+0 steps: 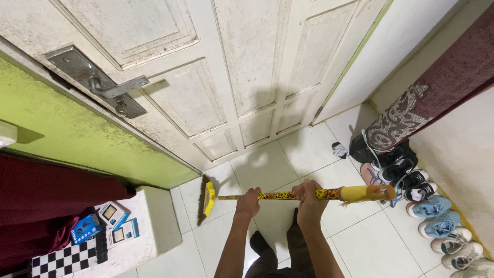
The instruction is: The person sweeps the floor with a broom, moving the broom head across the tiles near a doorway.
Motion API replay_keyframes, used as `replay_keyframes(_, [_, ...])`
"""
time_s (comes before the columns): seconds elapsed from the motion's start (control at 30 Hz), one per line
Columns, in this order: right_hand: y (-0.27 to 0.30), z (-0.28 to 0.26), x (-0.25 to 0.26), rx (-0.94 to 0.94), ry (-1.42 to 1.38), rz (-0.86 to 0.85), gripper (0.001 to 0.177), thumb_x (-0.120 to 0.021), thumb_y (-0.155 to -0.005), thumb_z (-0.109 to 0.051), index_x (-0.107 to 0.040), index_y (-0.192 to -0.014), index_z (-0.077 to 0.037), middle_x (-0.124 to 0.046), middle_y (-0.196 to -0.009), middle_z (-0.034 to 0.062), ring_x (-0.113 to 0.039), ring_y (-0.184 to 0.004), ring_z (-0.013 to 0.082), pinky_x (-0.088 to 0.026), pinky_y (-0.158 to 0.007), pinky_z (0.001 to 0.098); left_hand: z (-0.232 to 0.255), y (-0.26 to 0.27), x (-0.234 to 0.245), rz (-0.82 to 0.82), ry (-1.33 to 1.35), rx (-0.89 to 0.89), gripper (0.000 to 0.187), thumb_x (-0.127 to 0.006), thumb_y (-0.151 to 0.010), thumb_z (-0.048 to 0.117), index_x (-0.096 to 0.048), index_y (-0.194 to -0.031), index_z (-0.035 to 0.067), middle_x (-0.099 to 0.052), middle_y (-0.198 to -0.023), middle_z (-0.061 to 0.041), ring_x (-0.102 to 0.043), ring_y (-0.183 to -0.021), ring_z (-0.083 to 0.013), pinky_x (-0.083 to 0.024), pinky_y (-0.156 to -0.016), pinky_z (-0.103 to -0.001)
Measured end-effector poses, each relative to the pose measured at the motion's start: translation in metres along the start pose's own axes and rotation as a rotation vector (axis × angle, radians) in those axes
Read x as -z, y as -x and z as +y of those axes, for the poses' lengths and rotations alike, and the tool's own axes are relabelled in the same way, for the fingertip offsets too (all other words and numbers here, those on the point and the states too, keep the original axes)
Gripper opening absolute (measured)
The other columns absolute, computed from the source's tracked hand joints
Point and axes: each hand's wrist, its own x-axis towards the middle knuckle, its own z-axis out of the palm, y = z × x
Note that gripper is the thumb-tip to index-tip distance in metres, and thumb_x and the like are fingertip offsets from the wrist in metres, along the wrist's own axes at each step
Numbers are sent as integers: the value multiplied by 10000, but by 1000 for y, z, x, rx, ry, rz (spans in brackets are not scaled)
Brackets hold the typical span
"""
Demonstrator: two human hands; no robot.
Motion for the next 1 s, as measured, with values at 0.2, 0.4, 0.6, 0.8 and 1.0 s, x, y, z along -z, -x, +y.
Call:
replay_keyframes(0.2, [-6,-28,2,97,118,18,364,-514,-1014,-69,-462,-653,-80,-485,-571,30,-444,-536,132,-528,-695,361,28,-23,-22,80,128,-45,368,-599,-851,-81,-544,-1169,96,-591,-1253,-131,-655,-1118,-382,-536,-1025,-439])
replay_keyframes(0.4, [-21,-68,9,239,97,21,382,-521,-1066,-91,-446,-692,-101,-450,-583,10,-404,-537,116,-447,-613,330,70,-34,-32,274,179,-282,227,-561,-927,28,-561,-1136,115,-629,-1119,-123,-662,-995,-400,-548,-854,-517])
replay_keyframes(0.6, [-36,-76,15,277,2,33,445,-552,-1039,-53,-368,-652,-173,-339,-544,-34,-311,-470,99,-385,-530,306,78,-22,-13,303,151,-312,226,-559,-925,69,-612,-1132,145,-657,-1063,-98,-684,-946,-370,-551,-824,-517])
replay_keyframes(0.8, [-34,-33,10,189,-46,36,417,-564,-1002,-35,-374,-654,-165,-324,-555,-34,-327,-473,105,-413,-540,328,44,-8,5,205,8,-153,287,-602,-893,85,-604,-1175,138,-645,-1127,-90,-676,-1005,-357,-498,-917,-570])
replay_keyframes(1.0, [-15,0,-13,-19,16,-57,376,-530,-1002,-46,-418,-646,-94,-422,-588,10,-419,-556,135,-501,-687,363,-1,-6,-1,110,70,55,437,-601,-864,-58,-581,-1265,114,-616,-1213,-152,-678,-1065,-370,-578,-944,-452])
